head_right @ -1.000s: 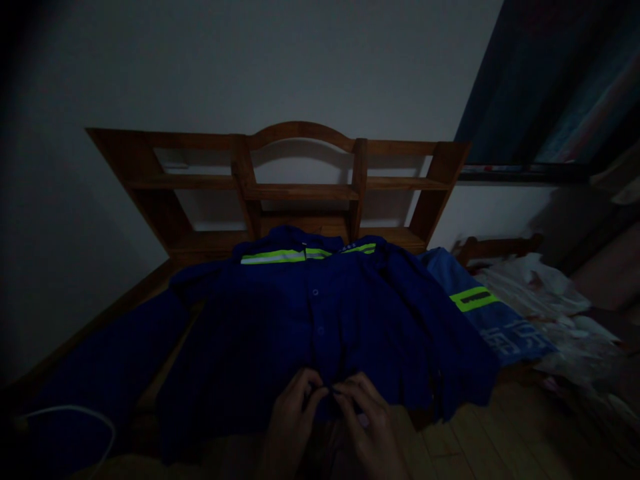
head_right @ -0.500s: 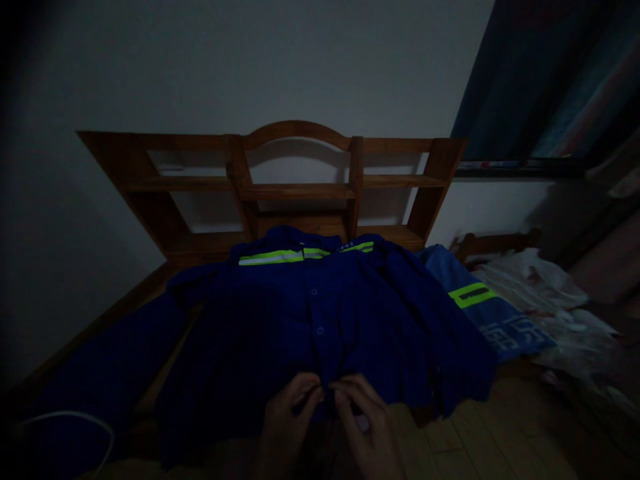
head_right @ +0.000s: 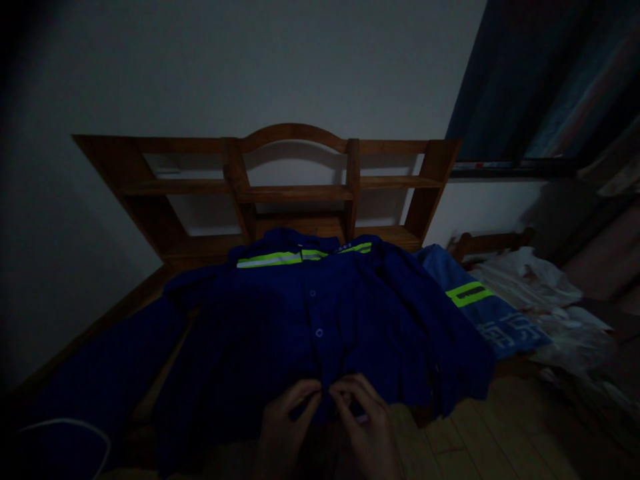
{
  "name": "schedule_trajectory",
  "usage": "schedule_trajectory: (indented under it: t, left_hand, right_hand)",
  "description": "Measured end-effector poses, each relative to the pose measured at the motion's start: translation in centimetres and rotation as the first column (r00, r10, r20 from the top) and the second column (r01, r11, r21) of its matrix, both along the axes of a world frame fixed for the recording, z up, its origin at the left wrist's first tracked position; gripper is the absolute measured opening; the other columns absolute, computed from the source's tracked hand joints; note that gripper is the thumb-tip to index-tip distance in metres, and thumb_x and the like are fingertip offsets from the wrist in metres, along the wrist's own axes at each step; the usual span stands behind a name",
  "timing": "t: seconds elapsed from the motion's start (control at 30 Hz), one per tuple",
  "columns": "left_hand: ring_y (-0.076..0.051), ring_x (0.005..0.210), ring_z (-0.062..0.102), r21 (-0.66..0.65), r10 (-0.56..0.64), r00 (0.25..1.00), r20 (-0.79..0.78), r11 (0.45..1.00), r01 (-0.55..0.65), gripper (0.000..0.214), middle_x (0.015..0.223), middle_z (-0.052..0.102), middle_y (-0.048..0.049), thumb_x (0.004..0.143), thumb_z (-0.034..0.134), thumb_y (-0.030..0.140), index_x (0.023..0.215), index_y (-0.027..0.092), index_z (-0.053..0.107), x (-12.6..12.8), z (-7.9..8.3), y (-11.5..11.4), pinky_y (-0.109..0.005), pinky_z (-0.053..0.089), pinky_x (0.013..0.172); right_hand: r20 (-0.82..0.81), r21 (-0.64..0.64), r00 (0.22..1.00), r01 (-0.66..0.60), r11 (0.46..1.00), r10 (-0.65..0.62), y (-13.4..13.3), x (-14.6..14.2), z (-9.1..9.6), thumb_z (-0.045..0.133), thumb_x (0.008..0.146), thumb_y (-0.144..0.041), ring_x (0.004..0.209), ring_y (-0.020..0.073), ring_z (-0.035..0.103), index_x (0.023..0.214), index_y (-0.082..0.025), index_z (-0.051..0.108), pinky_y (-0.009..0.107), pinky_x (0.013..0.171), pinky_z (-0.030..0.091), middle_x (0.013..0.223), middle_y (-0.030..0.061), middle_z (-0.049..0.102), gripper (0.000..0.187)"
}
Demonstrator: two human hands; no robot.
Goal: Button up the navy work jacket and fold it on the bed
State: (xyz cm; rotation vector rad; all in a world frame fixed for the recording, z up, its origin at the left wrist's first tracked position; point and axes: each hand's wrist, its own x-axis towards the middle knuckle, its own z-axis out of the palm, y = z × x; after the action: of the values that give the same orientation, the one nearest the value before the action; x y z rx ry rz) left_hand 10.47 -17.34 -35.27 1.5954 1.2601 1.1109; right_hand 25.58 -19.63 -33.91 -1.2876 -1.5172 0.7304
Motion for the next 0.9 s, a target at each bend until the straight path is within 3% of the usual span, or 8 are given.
schedule_trajectory:
  t: [0.3, 0.5, 0.63, 0.9]
  left_hand:
    - [-0.015, 0.086, 0.066, 0.006, -0.056, 0.998, -0.029, 0.998, 0.056, 0.018, 0.090, 0.071, -0.0004, 0.084, 0.051, 0.024, 0.087, 0.024, 0.068, -0.8, 0.0, -0.1, -0.020, 0.050, 0.080]
    - [-0.018, 0.087, 0.065, -0.161, 0.003, 0.974, 0.225, 0.986, 0.034, 0.020, 0.090, 0.069, -0.0050, 0.084, 0.052, 0.034, 0.087, 0.019, 0.065, -0.6, 0.6, -0.4, -0.023, 0.053, 0.075]
    - [-0.021, 0.091, 0.065, -0.274, 0.021, 0.934, 0.358, 0.958, 0.083, 0.023, 0.093, 0.069, -0.0068, 0.082, 0.056, 0.037, 0.093, 0.017, 0.060, -0.6, 0.5, -0.3, -0.027, 0.054, 0.076]
    - [-0.018, 0.083, 0.066, -0.242, 0.070, 0.965, 0.252, 0.970, -0.007, 0.020, 0.085, 0.070, -0.0045, 0.080, 0.059, 0.035, 0.091, 0.018, 0.058, -0.4, -0.1, -0.3, -0.023, 0.050, 0.072]
  right_hand:
    - [0.109, -0.032, 0.992, -0.061, 0.998, 0.064, 0.7, 0.2, 0.6, 0.052, 0.089, -0.028, 0.082, 0.0136, 0.057, 0.086, -0.022, 0.062, 0.021, 0.074, 0.043, 0.089, 0.0017, 0.059, 0.012]
    - [0.269, -0.012, 0.954, -0.130, 0.991, 0.129, 1.1, 0.0, 0.8, 0.045, 0.092, -0.022, 0.086, 0.0135, 0.056, 0.091, -0.021, 0.054, 0.023, 0.077, 0.043, 0.092, 0.0026, 0.056, 0.010]
    - [0.397, -0.017, 0.910, -0.122, 0.992, 0.119, 0.9, -0.1, 0.2, 0.041, 0.093, -0.020, 0.082, 0.0130, 0.058, 0.095, -0.023, 0.052, 0.024, 0.075, 0.044, 0.095, 0.0027, 0.055, 0.012]
    - [0.504, 0.037, 0.858, -0.137, 0.990, 0.100, 0.6, 0.1, -0.6, 0.041, 0.093, -0.020, 0.083, 0.0147, 0.060, 0.099, -0.023, 0.052, 0.025, 0.075, 0.046, 0.096, 0.0035, 0.058, 0.013]
